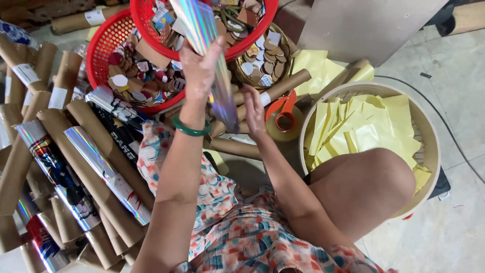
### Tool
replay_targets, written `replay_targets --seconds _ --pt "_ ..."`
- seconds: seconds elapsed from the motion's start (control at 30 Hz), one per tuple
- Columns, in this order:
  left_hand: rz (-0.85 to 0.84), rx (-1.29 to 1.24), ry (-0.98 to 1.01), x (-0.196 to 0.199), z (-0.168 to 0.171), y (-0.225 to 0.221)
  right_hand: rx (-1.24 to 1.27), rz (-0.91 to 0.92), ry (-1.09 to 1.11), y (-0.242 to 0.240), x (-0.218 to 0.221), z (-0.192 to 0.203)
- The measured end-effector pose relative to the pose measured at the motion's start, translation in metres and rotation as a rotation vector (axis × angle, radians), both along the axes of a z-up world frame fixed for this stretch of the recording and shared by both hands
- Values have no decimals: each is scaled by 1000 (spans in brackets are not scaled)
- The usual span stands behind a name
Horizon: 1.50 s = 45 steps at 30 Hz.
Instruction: The recorder cuts cardboard circles and uses adhesive film and paper to wrap long cardboard tubes.
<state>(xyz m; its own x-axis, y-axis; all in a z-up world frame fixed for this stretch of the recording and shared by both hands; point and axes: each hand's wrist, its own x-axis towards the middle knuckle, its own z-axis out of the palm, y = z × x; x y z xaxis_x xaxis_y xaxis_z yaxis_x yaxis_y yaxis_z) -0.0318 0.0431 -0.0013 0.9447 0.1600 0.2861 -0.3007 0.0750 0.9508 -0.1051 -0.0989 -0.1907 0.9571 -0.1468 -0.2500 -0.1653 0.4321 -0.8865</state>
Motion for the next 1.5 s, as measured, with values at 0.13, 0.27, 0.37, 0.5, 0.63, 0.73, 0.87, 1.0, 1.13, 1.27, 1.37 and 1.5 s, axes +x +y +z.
replay_targets --seconds 0.13,0.27,0.37,0.5,0.63,0.73,0.87,1.0,1.13,1.27,1.37,1.5 --pt "-5 -28 178 -7 -20 -13 -257 313 -396 -9 -5 41" --pt "-68 -91 206 3 -36 -19 -496 332 -348 -16 -11 72" --pt "-239 -149 125 5 -37 -23 -517 342 -306 -22 -17 79" --pt "-545 -243 119 3 -29 -37 -195 359 -233 -37 -16 70" --pt "-742 -359 267 2 -34 -59 16 329 -258 -46 -21 46" --pt "-750 -311 327 4 -48 -77 72 215 -237 -52 -25 63" --pt "-867 -289 339 10 -62 -111 -31 -26 -226 -77 -25 50" --pt "-876 -298 342 5 -68 -144 -163 -286 -231 -113 -21 35" --pt "-871 -250 368 4 -73 -166 -417 -422 -109 -151 -7 33" --pt "-872 -205 351 1 -82 -174 -878 -476 12 -182 -9 -15" --pt "-862 -165 356 1 -91 -174 -1228 -444 227 -192 -17 -44" --pt "-867 -160 332 3 -94 -170 -1288 -227 610 -203 -28 -90"
